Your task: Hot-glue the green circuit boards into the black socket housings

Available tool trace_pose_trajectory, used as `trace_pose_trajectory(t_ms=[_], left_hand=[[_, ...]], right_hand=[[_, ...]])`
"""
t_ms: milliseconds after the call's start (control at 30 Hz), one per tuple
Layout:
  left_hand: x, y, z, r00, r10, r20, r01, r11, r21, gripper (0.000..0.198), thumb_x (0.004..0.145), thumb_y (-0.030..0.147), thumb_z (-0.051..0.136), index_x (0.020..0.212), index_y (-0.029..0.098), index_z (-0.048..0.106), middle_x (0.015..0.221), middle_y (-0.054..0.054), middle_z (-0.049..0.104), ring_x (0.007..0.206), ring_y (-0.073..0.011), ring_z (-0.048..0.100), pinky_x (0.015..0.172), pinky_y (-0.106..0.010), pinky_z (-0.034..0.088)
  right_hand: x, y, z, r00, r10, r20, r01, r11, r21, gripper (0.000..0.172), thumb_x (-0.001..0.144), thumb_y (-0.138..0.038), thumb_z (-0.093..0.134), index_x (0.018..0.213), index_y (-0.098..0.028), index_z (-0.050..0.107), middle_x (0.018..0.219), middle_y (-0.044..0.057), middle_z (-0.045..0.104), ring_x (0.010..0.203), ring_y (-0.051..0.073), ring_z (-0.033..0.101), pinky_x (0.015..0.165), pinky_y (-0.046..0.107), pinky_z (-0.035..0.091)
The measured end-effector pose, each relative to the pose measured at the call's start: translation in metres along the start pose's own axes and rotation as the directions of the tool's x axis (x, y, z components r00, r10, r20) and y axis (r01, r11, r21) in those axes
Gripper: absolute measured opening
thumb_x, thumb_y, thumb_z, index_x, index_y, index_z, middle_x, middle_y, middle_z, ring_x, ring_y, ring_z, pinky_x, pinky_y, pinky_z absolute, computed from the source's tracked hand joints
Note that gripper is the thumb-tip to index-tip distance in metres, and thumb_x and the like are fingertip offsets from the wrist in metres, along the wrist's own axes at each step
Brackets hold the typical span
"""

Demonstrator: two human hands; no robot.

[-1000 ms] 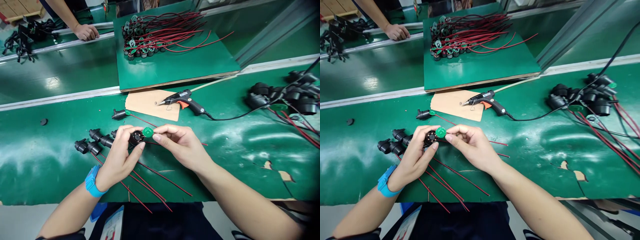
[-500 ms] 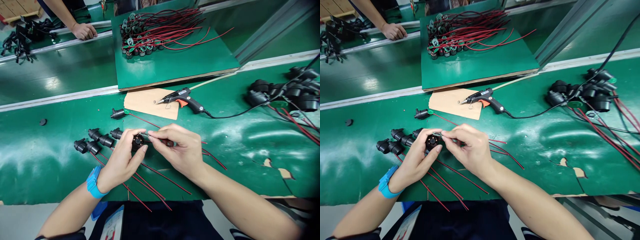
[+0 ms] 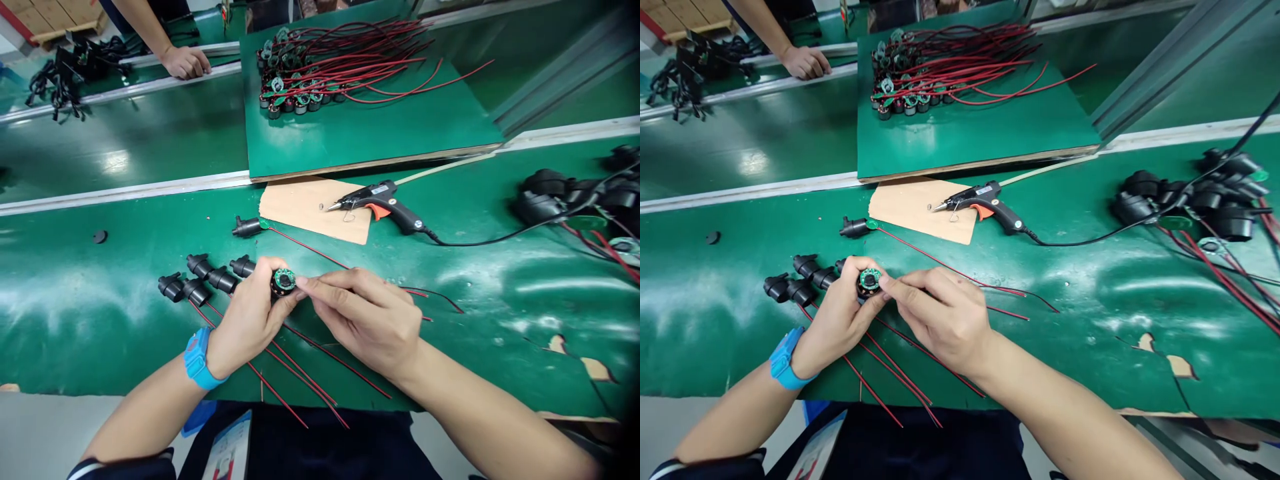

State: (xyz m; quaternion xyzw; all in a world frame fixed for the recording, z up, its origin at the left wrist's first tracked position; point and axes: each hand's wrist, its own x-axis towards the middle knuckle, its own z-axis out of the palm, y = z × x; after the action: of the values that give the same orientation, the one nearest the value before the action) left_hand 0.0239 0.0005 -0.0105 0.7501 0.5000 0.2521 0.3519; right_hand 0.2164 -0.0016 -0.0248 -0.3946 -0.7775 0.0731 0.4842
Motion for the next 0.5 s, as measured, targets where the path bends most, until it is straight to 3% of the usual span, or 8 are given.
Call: trace_pose_trajectory(t_ms=[100,167,333,500], left_hand=[[0.0,0.0006,-0.0001,0.999,0.04,0.02,-0.039,0.999,-0.014,0.036,0.099,0.02,0.053,0.133,0.022,0.042,0.118,-0.01,0.06,0.109,-0.0214,0.061,0.096,-0.039,0.05],[0.0005,0.0,-0.0003,0.996,0.083,0.026,-0.083,0.996,-0.024,0.039,0.098,0.014,0.05,0.136,0.023,0.044,0.125,-0.011,0.057,0.119,-0.0227,0.057,0.104,-0.042,0.047],[0.0026,-0.0011,-0.0021,0.992,0.12,0.042,-0.115,0.989,-0.096,0.016,0.101,0.02,0.052,0.116,0.023,0.053,0.116,-0.008,0.059,0.114,-0.0211,0.057,0.102,-0.039,0.047],[0.0032,0.002,-0.005,0.995,0.049,0.089,-0.034,0.986,-0.162,0.015,0.102,0.024,0.051,0.117,0.024,0.05,0.118,-0.008,0.061,0.109,-0.0199,0.06,0.095,-0.037,0.048]], right_hand=[[-0.0022,0.0002,0.0004,1.0,-0.026,-0.004,0.026,0.999,-0.036,0.033,0.09,-0.007,0.065,0.115,-0.026,0.076,0.086,0.002,0.076,0.07,0.012,0.07,0.065,0.024,0.06],[-0.0043,0.0014,0.0011,0.998,-0.058,-0.011,0.058,0.997,-0.059,0.034,0.09,-0.008,0.065,0.117,-0.025,0.075,0.086,0.003,0.076,0.072,0.013,0.071,0.066,0.024,0.061],[-0.0083,0.0053,0.0004,0.992,-0.129,-0.012,0.128,0.988,-0.088,0.032,0.089,-0.005,0.064,0.114,-0.023,0.074,0.087,0.003,0.076,0.078,0.015,0.072,0.068,0.027,0.061],[-0.0095,0.0067,-0.0022,0.99,-0.138,0.005,0.138,0.986,-0.098,0.029,0.088,-0.003,0.066,0.111,-0.018,0.074,0.087,0.005,0.075,0.08,0.015,0.072,0.068,0.028,0.06]])
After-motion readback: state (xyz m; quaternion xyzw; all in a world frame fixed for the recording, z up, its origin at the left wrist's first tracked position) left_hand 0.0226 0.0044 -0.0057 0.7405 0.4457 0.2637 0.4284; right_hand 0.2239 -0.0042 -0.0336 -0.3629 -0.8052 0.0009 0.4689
